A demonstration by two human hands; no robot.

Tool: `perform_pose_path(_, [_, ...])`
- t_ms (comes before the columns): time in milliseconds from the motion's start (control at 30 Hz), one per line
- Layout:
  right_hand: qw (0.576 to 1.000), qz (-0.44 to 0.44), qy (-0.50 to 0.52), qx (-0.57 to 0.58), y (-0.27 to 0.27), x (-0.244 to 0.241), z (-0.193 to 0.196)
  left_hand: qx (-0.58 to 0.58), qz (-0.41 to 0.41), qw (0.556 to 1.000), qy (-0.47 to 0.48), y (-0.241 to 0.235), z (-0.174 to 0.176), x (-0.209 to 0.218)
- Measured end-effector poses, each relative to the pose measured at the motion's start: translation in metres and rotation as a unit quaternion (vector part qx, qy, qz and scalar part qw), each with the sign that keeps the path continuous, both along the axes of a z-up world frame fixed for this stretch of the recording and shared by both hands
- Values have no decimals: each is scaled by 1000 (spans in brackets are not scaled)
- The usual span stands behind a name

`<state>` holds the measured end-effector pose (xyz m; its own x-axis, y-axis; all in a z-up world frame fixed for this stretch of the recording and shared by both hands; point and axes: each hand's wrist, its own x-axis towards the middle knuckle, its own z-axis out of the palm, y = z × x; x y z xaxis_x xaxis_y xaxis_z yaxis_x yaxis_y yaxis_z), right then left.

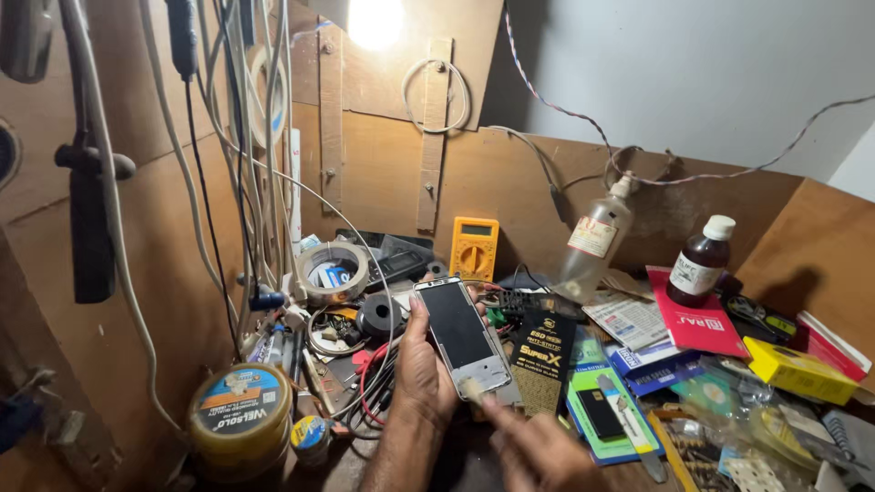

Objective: The person handles a disassembled smartphone and a black card-like object, repeatedly aligning and pressing them together. They then use a metal scraper to rub the back of the phone and a small tool to adjust internal components. The person continues to manipulate the phone and card, occasionally inspecting the device.

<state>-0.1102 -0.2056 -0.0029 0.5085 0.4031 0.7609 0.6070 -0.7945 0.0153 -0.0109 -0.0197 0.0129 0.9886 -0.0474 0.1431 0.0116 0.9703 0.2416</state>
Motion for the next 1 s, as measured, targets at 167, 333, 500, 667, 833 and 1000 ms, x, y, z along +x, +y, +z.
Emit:
perform_pose_path(167, [967,-102,55,225,-28,10,4,14,31,999,-15,10,-1,-1])
perform_pose_path(333, [879,-303,188,317,-88,10,11,6,-6,999,35,4,-4,6])
perform_pose_path(500, [850,-432,219,209,-129,10,21,33,-47,996,64,6,-1,2])
perform_pose_path(667, [861,-475,178,18,-136,15,22,97,-10,990,103,5,4,-5])
perform_pose_path(833, [962,-217,129,99,-89,9,11,141,57,986,74,2,10,-9])
perform_pose_path(1000, [948,-219,229,38,-46,10,-1,180,52,980,68,0,11,-16])
